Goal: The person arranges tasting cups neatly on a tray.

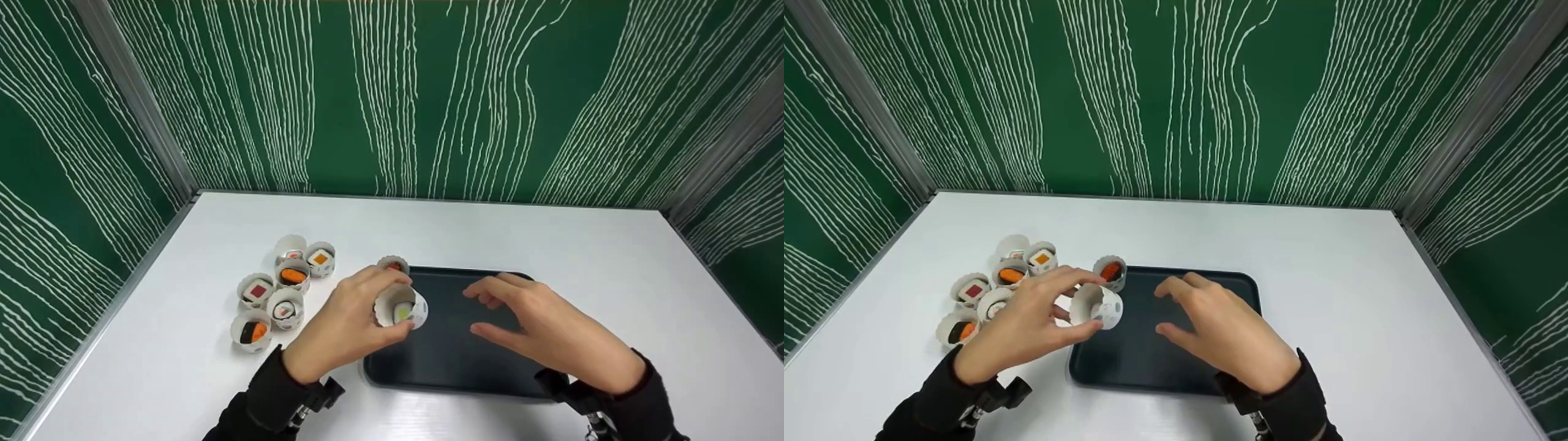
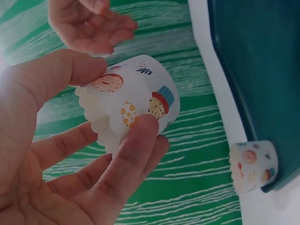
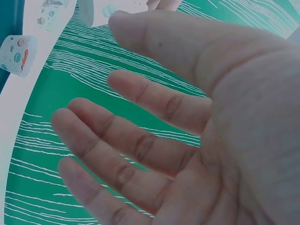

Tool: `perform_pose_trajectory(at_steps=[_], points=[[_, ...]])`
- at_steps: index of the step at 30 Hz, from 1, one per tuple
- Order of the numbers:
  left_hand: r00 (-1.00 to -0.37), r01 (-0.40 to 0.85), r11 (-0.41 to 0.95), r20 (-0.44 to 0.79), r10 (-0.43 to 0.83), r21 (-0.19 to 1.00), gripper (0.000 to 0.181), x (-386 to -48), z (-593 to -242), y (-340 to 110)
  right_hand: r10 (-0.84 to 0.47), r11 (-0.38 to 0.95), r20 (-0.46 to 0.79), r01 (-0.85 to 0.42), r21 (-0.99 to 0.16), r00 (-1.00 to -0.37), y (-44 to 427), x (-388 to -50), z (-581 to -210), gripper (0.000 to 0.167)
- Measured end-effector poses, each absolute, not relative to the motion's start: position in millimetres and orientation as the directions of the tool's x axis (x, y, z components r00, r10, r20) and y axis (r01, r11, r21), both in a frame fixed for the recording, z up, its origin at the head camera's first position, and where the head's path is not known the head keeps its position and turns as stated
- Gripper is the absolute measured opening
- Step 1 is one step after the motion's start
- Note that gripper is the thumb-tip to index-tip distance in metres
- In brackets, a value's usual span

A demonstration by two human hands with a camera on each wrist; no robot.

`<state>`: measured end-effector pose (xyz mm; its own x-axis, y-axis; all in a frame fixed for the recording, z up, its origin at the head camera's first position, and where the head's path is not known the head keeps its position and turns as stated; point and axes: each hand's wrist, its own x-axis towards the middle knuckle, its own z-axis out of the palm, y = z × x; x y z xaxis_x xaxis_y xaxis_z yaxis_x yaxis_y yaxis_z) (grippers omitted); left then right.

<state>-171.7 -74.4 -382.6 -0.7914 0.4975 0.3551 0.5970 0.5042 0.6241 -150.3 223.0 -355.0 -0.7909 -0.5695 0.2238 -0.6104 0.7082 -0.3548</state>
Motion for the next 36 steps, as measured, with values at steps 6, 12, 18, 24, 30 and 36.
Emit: perform_pose_trajectory(at_steps=[6, 12, 18, 24, 30, 36], points=[[-0.755, 0.637, 0.457, 0.379, 0.535, 0.622, 0.045, -168.0, -388.3, -66.1, -0.592, 0.687, 0.241, -0.638, -0.349, -0.769, 221.2, -153.0, -356.5, 0.036], [-0.740, 0.644, 0.442, 0.362, 0.567, 0.624, 0.045, -163.9, -390.8, -61.4, -0.616, 0.650, 0.271, -0.672, -0.356, -0.740, 217.2, -153.9, -360.2, 0.026], [-0.719, 0.658, 0.414, 0.361, 0.595, 0.628, 0.046, -161.3, -394.2, -57.1, -0.629, 0.624, 0.283, -0.688, -0.371, -0.724, 213.6, -153.7, -362.6, 0.021], [-0.700, 0.677, 0.404, 0.367, 0.612, 0.616, 0.047, -159.9, -398.2, -53.4, -0.640, 0.624, 0.266, -0.689, -0.369, -0.721, 209.7, -153.6, -364.5, 0.022], [-0.698, 0.676, 0.390, 0.374, 0.611, 0.625, 0.048, -158.8, -400.7, -50.9, -0.643, 0.635, 0.225, -0.674, -0.377, -0.732, 205.4, -153.3, -365.7, 0.021], [-0.698, 0.673, 0.390, 0.367, 0.615, 0.629, 0.050, -158.7, -402.2, -49.3, -0.640, 0.635, 0.217, -0.666, -0.391, -0.737, 204.0, -153.3, -365.4, 0.023]])
